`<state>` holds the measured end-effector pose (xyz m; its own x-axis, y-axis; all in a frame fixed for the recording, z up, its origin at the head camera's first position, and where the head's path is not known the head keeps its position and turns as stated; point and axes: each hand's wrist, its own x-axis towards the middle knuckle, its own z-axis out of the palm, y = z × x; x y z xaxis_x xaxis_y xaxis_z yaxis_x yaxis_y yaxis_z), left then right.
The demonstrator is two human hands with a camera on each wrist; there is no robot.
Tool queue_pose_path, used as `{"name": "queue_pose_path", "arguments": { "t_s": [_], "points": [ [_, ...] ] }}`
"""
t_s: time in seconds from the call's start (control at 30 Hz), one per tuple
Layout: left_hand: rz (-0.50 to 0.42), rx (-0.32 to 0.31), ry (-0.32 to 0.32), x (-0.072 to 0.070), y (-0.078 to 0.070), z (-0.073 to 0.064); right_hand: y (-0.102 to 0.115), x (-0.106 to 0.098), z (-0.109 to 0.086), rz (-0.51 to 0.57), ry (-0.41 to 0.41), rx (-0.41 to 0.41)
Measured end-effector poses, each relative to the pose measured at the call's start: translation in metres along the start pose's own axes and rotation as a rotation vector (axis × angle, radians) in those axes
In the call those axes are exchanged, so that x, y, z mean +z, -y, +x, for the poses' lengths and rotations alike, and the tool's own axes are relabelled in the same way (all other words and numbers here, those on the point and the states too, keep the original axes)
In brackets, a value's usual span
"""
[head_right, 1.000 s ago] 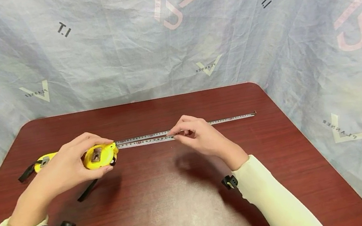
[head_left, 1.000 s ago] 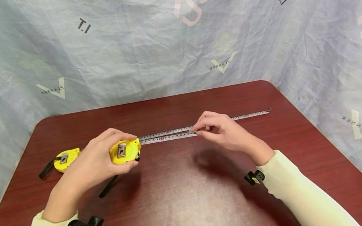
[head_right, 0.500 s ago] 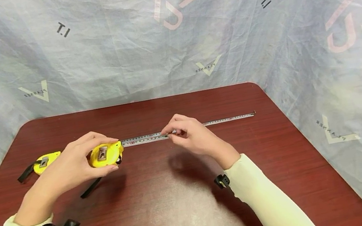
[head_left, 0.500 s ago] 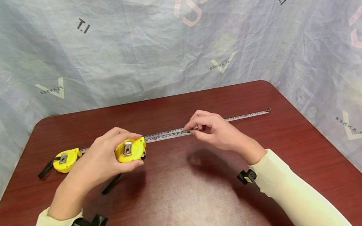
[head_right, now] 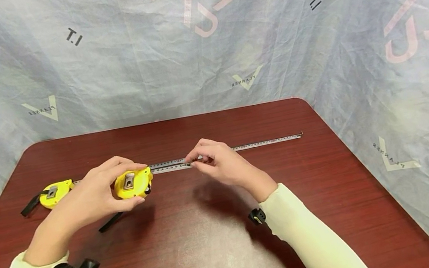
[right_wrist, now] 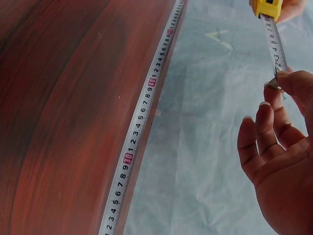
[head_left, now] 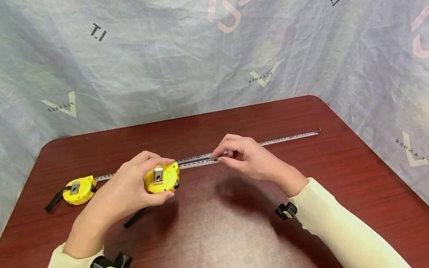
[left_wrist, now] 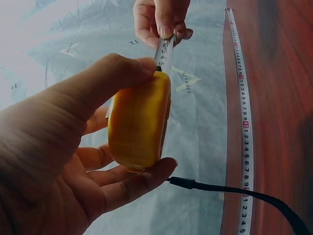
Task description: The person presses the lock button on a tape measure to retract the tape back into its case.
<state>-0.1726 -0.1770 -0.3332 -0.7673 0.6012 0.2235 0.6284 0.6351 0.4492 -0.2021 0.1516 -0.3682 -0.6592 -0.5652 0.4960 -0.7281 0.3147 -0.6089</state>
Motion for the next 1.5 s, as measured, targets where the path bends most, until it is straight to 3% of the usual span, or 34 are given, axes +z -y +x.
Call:
{"name": "queue_pose_path", "arguments": {
  "t_s": [0.7, 1.5],
  "points": [
    [-0.009, 0.072, -0.025, 0.010, -0.012, 0.014, 0.005, 0.017, 0.014, 0.034, 0.004, -0.014],
    [-0.027, 0.093, -0.033, 0.017, -0.018, 0.019, 0.006, 0.025, 0.018, 0.048, 0.033, 0.018]
  ]
}}
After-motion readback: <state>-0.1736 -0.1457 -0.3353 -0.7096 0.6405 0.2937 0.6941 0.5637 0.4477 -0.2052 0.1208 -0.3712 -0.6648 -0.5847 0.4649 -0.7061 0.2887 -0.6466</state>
